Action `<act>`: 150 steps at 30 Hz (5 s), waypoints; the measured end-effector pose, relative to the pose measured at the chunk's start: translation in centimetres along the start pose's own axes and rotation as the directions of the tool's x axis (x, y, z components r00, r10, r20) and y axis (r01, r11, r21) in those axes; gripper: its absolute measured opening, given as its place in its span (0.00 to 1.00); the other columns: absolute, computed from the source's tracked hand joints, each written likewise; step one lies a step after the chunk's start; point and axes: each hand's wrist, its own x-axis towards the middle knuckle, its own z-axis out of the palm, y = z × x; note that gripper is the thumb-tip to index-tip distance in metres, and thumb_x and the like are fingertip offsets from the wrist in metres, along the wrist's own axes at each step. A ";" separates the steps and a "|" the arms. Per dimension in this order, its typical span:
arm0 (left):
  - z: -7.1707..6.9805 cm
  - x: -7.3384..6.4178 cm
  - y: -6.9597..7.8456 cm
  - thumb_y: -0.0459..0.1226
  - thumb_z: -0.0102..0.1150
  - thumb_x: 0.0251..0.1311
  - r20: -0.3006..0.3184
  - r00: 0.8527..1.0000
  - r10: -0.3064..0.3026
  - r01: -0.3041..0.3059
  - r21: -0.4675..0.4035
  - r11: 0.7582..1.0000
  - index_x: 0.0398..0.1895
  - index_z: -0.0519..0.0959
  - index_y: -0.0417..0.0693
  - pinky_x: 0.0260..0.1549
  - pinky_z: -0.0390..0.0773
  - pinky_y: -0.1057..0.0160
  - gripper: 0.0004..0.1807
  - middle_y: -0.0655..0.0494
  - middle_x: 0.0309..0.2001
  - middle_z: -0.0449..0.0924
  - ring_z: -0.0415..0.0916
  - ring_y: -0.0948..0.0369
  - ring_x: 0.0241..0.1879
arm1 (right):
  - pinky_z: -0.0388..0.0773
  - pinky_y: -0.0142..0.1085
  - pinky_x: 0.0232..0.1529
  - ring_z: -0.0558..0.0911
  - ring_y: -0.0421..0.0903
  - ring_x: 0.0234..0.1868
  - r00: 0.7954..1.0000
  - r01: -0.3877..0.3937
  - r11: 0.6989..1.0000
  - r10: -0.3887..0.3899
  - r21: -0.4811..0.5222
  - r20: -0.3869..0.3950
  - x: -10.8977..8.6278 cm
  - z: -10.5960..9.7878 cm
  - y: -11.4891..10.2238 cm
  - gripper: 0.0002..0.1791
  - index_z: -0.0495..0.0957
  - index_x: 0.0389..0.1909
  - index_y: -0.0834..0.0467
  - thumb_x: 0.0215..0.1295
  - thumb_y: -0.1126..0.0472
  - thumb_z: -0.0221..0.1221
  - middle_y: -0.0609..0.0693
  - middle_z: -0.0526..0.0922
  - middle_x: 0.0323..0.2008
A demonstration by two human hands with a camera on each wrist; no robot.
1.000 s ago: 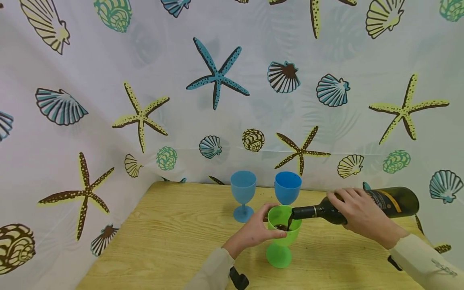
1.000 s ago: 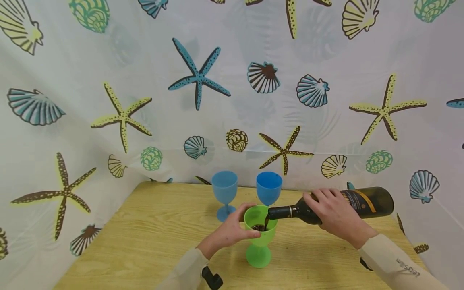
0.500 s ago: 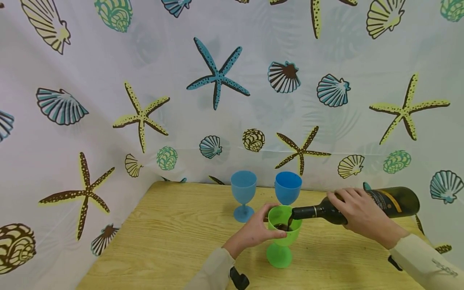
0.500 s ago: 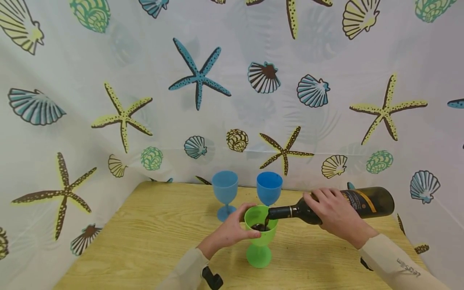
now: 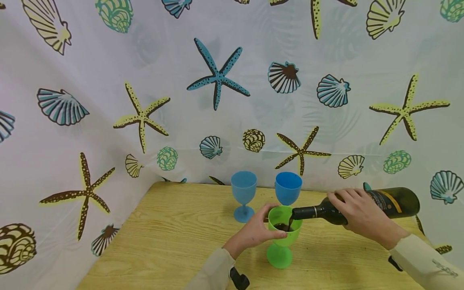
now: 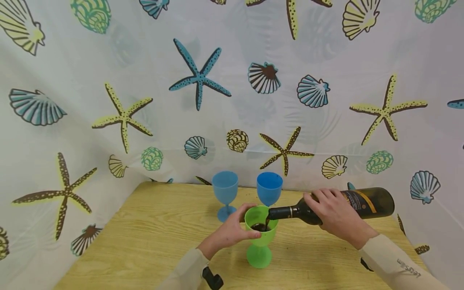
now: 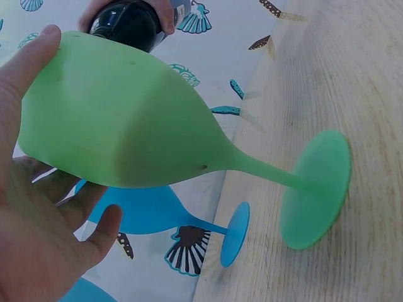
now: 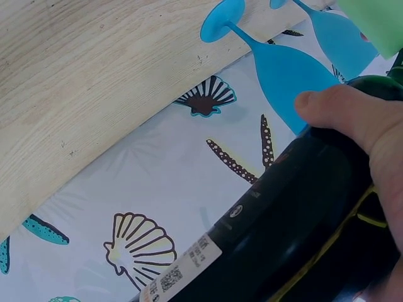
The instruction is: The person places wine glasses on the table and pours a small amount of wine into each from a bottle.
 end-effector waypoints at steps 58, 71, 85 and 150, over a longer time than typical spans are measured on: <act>-0.1 0.0 0.1 0.40 0.67 0.55 0.007 1.000 0.022 -0.022 0.012 1.000 0.65 0.63 0.54 0.53 0.69 0.55 0.35 0.60 0.56 0.70 0.70 0.62 0.54 | 0.79 0.50 0.37 0.79 0.58 0.41 0.897 -0.437 0.837 0.430 0.329 0.098 -4.1 3.8 -3.0 0.52 0.67 0.59 0.66 0.28 0.56 0.80 0.62 0.76 0.46; -0.1 -0.1 0.2 0.42 0.67 0.55 0.009 1.000 0.006 -0.006 0.021 1.000 0.67 0.61 0.54 0.54 0.69 0.54 0.37 0.60 0.57 0.69 0.69 0.61 0.55 | 0.77 0.54 0.37 0.77 0.61 0.42 0.785 -0.583 0.675 0.612 0.453 0.098 -3.7 3.8 -3.0 0.52 0.62 0.61 0.68 0.32 0.60 0.79 0.64 0.73 0.47; -0.1 -0.1 0.3 0.41 0.66 0.56 0.009 1.000 0.002 -0.002 0.007 1.000 0.69 0.60 0.56 0.55 0.68 0.54 0.38 0.61 0.59 0.68 0.68 0.61 0.57 | 0.75 0.59 0.37 0.77 0.65 0.45 0.640 -0.672 0.460 0.755 0.581 0.142 -2.6 3.2 -3.2 0.51 0.58 0.65 0.63 0.42 0.53 0.76 0.66 0.72 0.50; -3.1 -1.3 -2.0 0.36 0.66 0.56 -0.083 0.996 0.028 -0.038 -0.116 0.993 0.70 0.59 0.49 0.55 0.66 0.47 0.39 0.49 0.59 0.67 0.67 0.51 0.57 | 0.62 0.64 0.56 0.66 0.65 0.60 0.268 -0.678 -0.074 0.901 0.731 0.340 -1.8 5.2 -3.1 0.55 0.44 0.72 0.55 0.51 0.55 0.71 0.67 0.62 0.62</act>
